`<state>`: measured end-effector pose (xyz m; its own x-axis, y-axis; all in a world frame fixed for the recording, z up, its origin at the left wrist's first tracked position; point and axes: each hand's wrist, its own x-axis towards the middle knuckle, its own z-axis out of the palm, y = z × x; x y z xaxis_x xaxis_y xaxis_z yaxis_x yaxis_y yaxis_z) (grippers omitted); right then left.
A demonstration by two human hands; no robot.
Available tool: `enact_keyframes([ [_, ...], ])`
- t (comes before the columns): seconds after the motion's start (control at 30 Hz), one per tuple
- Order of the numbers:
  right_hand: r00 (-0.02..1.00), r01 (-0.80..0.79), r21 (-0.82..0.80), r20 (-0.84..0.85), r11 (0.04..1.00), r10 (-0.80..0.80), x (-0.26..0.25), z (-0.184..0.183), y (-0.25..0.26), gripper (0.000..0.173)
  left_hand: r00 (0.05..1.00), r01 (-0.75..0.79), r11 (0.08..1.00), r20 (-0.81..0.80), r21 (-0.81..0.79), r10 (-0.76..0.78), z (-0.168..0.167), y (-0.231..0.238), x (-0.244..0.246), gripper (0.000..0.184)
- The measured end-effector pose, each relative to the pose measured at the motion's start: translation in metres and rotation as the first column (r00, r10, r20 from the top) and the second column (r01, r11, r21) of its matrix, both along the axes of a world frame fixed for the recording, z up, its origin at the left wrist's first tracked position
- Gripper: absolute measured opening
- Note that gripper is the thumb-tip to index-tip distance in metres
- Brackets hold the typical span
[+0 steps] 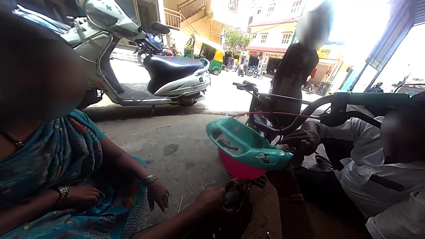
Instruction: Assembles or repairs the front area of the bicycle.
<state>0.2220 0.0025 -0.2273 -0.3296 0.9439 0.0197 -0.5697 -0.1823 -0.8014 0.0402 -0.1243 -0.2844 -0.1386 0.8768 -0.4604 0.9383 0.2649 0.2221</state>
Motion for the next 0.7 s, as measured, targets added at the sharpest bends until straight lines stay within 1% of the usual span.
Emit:
enact_keyframes([
  [0.07, 0.999, 0.053, 0.125, -0.004, 0.991, -0.053, -0.005, -0.022, 0.010, 0.013, 1.000, 0.003, 1.000, -0.011, 0.000, -0.003, -0.001, 0.000, 0.001, 0.081],
  [0.13, 0.982, 0.144, 0.243, 0.082, 0.959, -0.169, -0.006, -0.029, 0.005, 0.021, 1.000, 0.007, 1.000, -0.008, 0.011, -0.007, -0.003, 0.000, 0.001, 0.080],
  [0.2, 0.958, 0.207, 0.267, 0.139, 0.941, -0.250, -0.006, -0.027, -0.004, 0.023, 1.000, 0.014, 1.000, 0.000, 0.024, -0.014, -0.005, -0.001, 0.000, 0.080],
  [0.37, 0.932, 0.276, 0.293, 0.151, 0.915, -0.330, -0.012, -0.029, -0.011, 0.011, 1.000, 0.013, 0.999, 0.013, 0.029, -0.013, -0.003, -0.002, 0.001, 0.079],
  [0.47, 0.931, 0.274, 0.296, 0.158, 0.915, -0.330, -0.006, -0.024, -0.014, 0.010, 0.999, -0.010, 1.000, 0.033, 0.023, 0.009, -0.001, -0.003, 0.002, 0.080],
  [0.5, 0.922, 0.303, 0.303, 0.147, 0.904, -0.358, -0.001, -0.022, -0.018, 0.014, 0.999, -0.022, 0.999, 0.043, 0.025, 0.021, -0.001, -0.004, 0.003, 0.080],
  [0.57, 0.869, 0.406, 0.374, 0.124, 0.834, -0.479, 0.013, -0.017, -0.024, 0.029, 0.997, -0.044, 0.998, 0.067, 0.042, 0.041, -0.002, -0.006, 0.002, 0.079],
  [0.6, 0.828, 0.462, 0.435, 0.101, 0.773, -0.552, 0.020, -0.012, -0.026, 0.031, 0.995, -0.058, 0.997, 0.081, 0.051, 0.054, -0.002, -0.006, 0.002, 0.079],
  [0.67, 0.744, 0.527, 0.600, 0.016, 0.601, -0.668, 0.029, 0.006, -0.032, 0.027, 0.993, -0.077, 0.995, 0.095, 0.056, 0.071, -0.004, -0.005, 0.002, 0.080],
  [0.7, 0.716, 0.519, 0.694, -0.034, 0.498, -0.698, 0.032, 0.018, -0.033, 0.024, 0.992, -0.082, 0.995, 0.103, 0.056, 0.076, -0.005, -0.005, 0.002, 0.080],
])
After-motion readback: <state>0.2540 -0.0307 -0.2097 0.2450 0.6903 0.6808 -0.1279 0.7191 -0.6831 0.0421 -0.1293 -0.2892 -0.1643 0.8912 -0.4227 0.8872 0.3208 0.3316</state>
